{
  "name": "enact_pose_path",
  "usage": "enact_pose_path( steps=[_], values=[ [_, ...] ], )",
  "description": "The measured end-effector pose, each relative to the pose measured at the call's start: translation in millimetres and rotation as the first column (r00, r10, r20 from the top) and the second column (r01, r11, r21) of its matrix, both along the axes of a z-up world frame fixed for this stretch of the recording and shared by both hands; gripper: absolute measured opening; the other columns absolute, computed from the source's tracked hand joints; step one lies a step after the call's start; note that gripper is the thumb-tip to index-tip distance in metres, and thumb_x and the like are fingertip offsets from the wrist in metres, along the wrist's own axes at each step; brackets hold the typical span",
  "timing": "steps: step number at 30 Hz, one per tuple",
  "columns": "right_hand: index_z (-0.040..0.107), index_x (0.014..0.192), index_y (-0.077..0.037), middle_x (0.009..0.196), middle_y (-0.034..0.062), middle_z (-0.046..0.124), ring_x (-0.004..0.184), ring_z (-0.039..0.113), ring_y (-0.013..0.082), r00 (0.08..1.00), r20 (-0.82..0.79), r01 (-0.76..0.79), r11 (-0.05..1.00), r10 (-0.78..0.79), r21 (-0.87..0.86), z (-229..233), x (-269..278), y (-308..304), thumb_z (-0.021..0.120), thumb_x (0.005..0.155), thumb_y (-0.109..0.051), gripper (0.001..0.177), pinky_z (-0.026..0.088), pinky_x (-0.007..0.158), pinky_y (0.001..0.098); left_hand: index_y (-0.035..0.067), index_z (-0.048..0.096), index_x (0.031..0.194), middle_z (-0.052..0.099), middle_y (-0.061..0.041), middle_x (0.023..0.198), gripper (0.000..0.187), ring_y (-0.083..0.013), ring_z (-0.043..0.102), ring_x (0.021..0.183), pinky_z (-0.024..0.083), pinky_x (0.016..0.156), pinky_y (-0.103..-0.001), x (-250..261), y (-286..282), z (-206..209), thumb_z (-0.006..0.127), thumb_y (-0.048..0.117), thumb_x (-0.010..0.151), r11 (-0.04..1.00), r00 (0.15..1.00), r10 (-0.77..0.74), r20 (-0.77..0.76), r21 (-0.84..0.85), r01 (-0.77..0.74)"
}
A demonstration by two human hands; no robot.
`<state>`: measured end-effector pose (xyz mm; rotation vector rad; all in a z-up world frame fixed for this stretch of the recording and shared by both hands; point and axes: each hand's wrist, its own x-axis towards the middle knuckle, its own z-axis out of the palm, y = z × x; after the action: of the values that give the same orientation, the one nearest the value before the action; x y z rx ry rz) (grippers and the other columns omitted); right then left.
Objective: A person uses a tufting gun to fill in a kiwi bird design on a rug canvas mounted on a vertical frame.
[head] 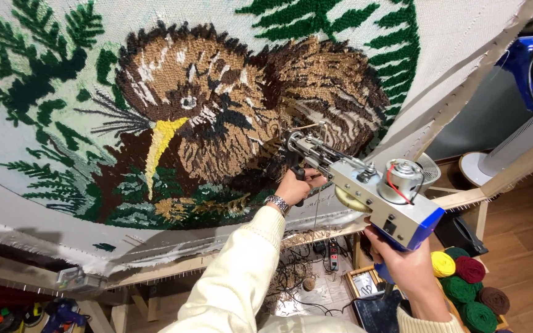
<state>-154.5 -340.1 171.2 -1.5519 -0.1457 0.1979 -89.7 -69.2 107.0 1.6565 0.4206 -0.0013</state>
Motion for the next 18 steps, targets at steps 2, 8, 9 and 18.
enact_pose_path(
  steps=[2,8,9,18],
  values=[
    [0.064,0.121,0.005,0.082,0.0227,0.069,0.059,0.057,0.0282,0.996,-0.075,0.033,0.989,-0.044,-0.143,26,-10,8,0.078,0.085,0.0,0.038,0.052,0.055,0.0403,0.008,0.074,0.13,0.073,-0.011,0.127,0.05,-0.0123,0.055,0.072,0.038,0.049,-0.029,2,2,-2,0.079,0.028,0.085,1.0,1.0,0.007,-0.018,-0.025,-0.007],
    [0.06,0.135,-0.002,0.101,0.0197,0.068,0.089,0.062,0.0295,0.984,-0.155,0.034,0.956,-0.082,-0.291,58,-16,29,0.077,0.085,-0.009,0.052,0.055,0.081,0.0438,0.0,0.064,0.137,0.068,-0.016,0.139,0.052,-0.0175,0.055,0.087,0.032,0.042,-0.024,8,10,-6,0.067,0.007,0.086,0.98,1.0,0.005,-0.018,-0.2,-0.008],
    [0.056,0.142,-0.008,0.123,0.0177,0.07,0.115,0.065,0.0305,0.967,-0.215,0.048,0.925,-0.138,-0.376,70,-21,34,0.077,0.083,-0.014,0.062,0.056,0.104,0.0471,-0.008,0.058,0.139,0.06,-0.023,0.149,0.052,-0.0255,0.073,0.119,0.024,0.035,-0.024,10,12,-12,0.053,-0.022,0.089,0.94,1.0,-0.012,0.025,-0.342,0.02],
    [0.059,0.141,-0.011,0.119,0.0159,0.073,0.104,0.068,0.0288,0.994,-0.107,-0.024,0.937,-0.014,-0.347,54,-16,52,0.075,0.085,-0.012,0.058,0.064,0.093,0.0453,-0.002,0.072,0.122,0.08,-0.012,0.106,0.042,-0.0125,0.048,0.046,0.043,0.043,-0.029,65,43,-77,0.079,0.024,0.09,0.999,0.991,0.042,0.129,-0.03,-0.039]
  ],
)
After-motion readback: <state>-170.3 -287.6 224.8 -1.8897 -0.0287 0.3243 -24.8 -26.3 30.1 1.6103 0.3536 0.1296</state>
